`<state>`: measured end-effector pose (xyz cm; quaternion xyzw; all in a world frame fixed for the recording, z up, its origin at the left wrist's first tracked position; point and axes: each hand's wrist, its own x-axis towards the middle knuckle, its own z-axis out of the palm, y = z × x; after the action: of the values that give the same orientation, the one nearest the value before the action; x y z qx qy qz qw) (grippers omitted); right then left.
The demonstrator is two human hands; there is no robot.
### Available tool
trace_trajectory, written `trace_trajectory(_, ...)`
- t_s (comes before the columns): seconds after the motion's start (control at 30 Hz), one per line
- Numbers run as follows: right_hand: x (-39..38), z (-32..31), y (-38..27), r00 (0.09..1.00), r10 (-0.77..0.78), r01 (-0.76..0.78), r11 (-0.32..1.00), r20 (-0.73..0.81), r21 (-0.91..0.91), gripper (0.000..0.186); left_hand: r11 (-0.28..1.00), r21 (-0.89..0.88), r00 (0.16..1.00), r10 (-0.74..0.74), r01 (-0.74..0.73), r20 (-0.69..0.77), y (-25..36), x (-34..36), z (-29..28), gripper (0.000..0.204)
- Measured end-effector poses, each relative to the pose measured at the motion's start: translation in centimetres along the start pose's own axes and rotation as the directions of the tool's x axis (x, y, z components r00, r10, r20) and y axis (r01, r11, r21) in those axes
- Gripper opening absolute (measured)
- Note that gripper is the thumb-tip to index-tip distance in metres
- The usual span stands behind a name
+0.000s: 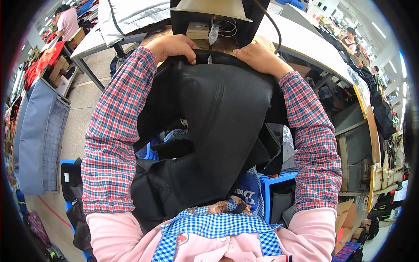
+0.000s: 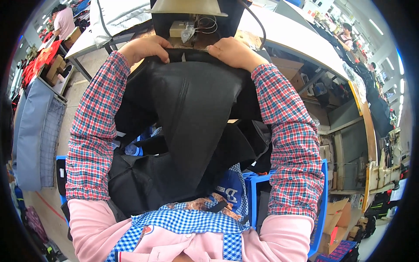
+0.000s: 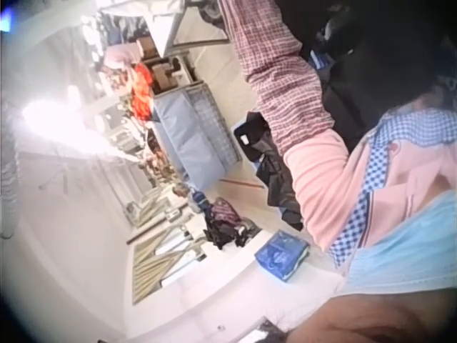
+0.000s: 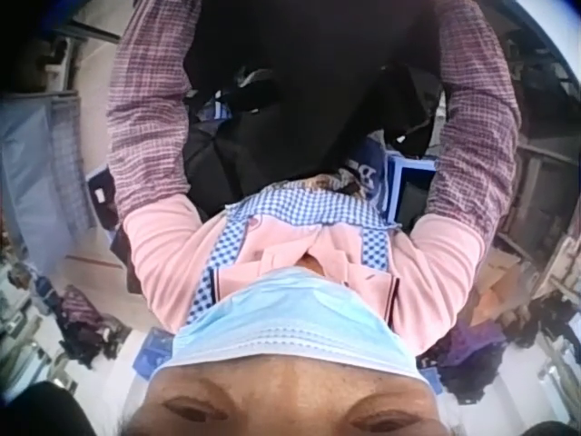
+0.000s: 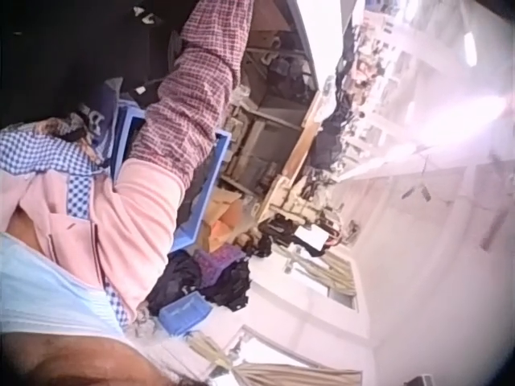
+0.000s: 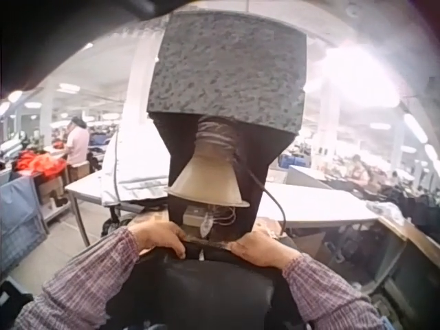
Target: Trimming excess threads and assembling black fabric bag components using scissors at a manufacturing workstation.
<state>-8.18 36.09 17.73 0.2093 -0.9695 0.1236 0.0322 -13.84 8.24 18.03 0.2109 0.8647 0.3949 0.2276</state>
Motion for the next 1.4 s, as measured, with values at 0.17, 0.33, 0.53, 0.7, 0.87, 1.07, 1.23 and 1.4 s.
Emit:
trace_trajectory(0.17, 1.3, -0.4, 0.0, 0.989, -0.142, 0.132, 0.976, -0.048, -0.171, 0.047, 1.000, -0.027, 0.997, -0.007, 0.005, -0.071, -0.9, 1.2, -0.7, 0.066)
trace_trajectory(0.33, 2.7, 1.1, 2.5, 0.876, -0.423, 0.371, 0.898, -0.232, -0.236, 0.045, 0.993, -0.121, 0.998, -0.006, -0.002, -0.063, -0.9, 2.0, -0.9, 0.064)
trace_trajectory(0.53, 2.2, 0.3, 1.5, 0.949, -0.260, 0.243, 0.963, -0.175, -0.113, 0.047, 0.987, -0.161, 0.995, 0.001, -0.017, -0.099, -1.3, 1.7, -1.0, 0.062)
trace_trajectory(0.7, 2.2, 0.1, 2.0, 0.980, -0.142, 0.123, 0.983, -0.138, -0.138, 0.049, 0.985, -0.138, 0.993, 0.089, -0.100, -0.078, -0.6, 0.8, -1.0, 0.060)
trace_trajectory(0.87, 3.6, 0.8, 3.2, 0.994, -0.016, 0.009, 0.998, -0.105, -0.064, 0.050, 0.982, -0.168, 0.994, 0.077, -0.089, -0.078, -1.2, 1.6, -1.3, 0.058)
trace_trajectory(1.07, 4.5, 0.9, 4.7, 0.997, 0.061, -0.067, 0.990, -0.057, -0.127, 0.050, 0.981, -0.162, 0.992, 0.096, -0.109, -0.082, -1.3, 2.3, -1.2, 0.053)
trace_trajectory(1.23, 4.5, 0.7, 4.1, 0.995, 0.092, -0.096, 0.991, -0.042, -0.089, 0.047, 0.982, -0.124, 0.984, 0.126, -0.142, -0.125, -1.5, 2.2, -1.2, 0.048)
trace_trajectory(1.4, 4.5, 0.8, 4.9, 0.995, 0.026, -0.037, 0.993, -0.099, -0.116, 0.043, 0.986, -0.090, 0.989, 0.139, -0.143, -0.056, -1.6, 2.5, -1.6, 0.053)
